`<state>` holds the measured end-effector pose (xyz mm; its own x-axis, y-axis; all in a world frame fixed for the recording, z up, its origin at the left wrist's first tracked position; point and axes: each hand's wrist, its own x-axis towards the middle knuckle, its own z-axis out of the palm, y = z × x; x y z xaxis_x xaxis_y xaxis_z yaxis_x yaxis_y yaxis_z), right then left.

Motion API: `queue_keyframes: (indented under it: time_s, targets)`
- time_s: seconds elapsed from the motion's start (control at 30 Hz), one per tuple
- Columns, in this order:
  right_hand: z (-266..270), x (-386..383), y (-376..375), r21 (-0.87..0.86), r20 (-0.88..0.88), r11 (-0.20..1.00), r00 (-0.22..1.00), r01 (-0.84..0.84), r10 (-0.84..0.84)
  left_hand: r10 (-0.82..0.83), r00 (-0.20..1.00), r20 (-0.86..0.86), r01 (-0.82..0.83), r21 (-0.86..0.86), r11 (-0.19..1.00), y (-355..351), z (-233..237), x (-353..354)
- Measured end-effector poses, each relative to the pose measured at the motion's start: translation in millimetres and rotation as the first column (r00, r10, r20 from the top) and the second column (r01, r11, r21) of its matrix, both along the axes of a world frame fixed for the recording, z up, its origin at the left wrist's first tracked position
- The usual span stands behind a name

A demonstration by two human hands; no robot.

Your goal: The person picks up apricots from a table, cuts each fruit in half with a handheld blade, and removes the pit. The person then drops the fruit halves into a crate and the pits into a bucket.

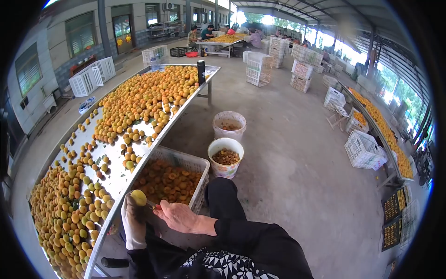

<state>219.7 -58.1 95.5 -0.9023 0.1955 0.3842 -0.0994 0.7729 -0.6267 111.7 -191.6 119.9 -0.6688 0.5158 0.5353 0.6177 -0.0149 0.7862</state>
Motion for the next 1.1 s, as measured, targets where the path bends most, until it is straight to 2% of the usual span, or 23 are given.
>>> queue_keyframes:
  time_s: [0.03,0.07,0.1,0.13,0.2,0.27,0.33,0.4,0.47,0.5,0.63,0.7,0.73,0.8,0.83,0.97,1.03,1.07,1.1]
  targets:
    - [0,0,1,0.004,-0.003,1.000,1.000,0.004,-0.004,-0.035,0.966,0.257,0.019,0.065,0.998,2,4,1]
    - [-2,1,1,-0.002,0.007,1.000,1.000,0.017,-0.017,-0.083,0.864,0.497,0.020,0.131,0.991,4,7,3]
    - [-5,1,-2,-0.011,0.018,0.999,0.999,0.031,-0.031,-0.037,0.929,0.369,-0.010,0.124,0.992,9,12,10]
    - [-6,1,-4,-0.010,0.017,0.999,0.999,0.038,-0.038,-0.044,0.929,0.368,-0.003,0.124,0.992,10,11,11]
    - [-8,-1,-7,-0.059,-0.071,0.998,0.997,0.002,-0.006,0.054,0.953,0.300,-0.104,0.153,0.983,11,4,12]
    - [-13,-2,-8,-0.050,-0.045,0.999,0.999,0.018,-0.021,0.019,0.917,0.399,-0.098,0.178,0.979,7,-8,7]
    - [-18,-4,-7,-0.010,-0.044,0.999,0.998,-0.034,0.034,-0.069,0.855,0.514,-0.096,0.288,0.953,8,-11,7]
    - [-11,-3,-7,-0.005,0.003,1.000,1.000,-0.019,0.019,-0.087,0.836,0.541,-0.081,0.279,0.957,7,-10,6]
    - [-10,-3,-7,-0.005,0.012,1.000,1.000,-0.009,0.009,-0.142,0.705,0.695,-0.072,0.270,0.960,8,-9,7]
    - [-10,-1,-6,-0.007,0.012,1.000,1.000,0.001,-0.001,-0.140,0.635,0.760,-0.125,0.280,0.952,14,-2,12]
    - [-23,-4,-4,-0.018,0.029,0.998,0.998,0.058,-0.058,-0.190,0.652,0.734,0.000,0.250,0.968,17,-32,-11]
    - [-28,-5,-4,-0.043,0.007,0.996,0.997,0.074,-0.073,-0.120,0.818,0.562,-0.038,0.262,0.964,24,-41,-13]
    - [-31,-5,-5,-0.044,0.012,0.996,0.997,0.073,-0.073,-0.124,0.817,0.563,-0.034,0.262,0.965,27,-46,-11]
    - [-27,-5,-7,-0.046,0.015,0.996,0.997,0.071,-0.071,0.154,0.939,0.306,-0.210,0.158,0.965,36,-37,3]
    - [-26,-4,-8,-0.089,0.029,0.995,0.998,0.052,-0.050,0.145,0.909,0.390,-0.212,0.135,0.968,33,-32,5]
    - [-27,-7,-12,-0.138,0.073,0.989,0.997,0.050,-0.040,0.177,0.902,0.393,-0.271,0.198,0.942,33,-54,-11]
    - [-33,-8,-11,-0.168,0.072,0.985,0.997,0.039,-0.027,0.296,0.886,0.356,-0.403,0.278,0.872,36,-61,-23]
    - [-36,-7,-9,-0.198,0.075,0.980,0.997,0.034,-0.020,0.295,0.887,0.356,-0.402,0.278,0.872,37,-60,-24]
    - [-40,-8,-7,-0.196,0.080,0.980,0.997,0.035,-0.020,0.188,0.880,0.436,-0.323,0.259,0.910,38,-60,-22]
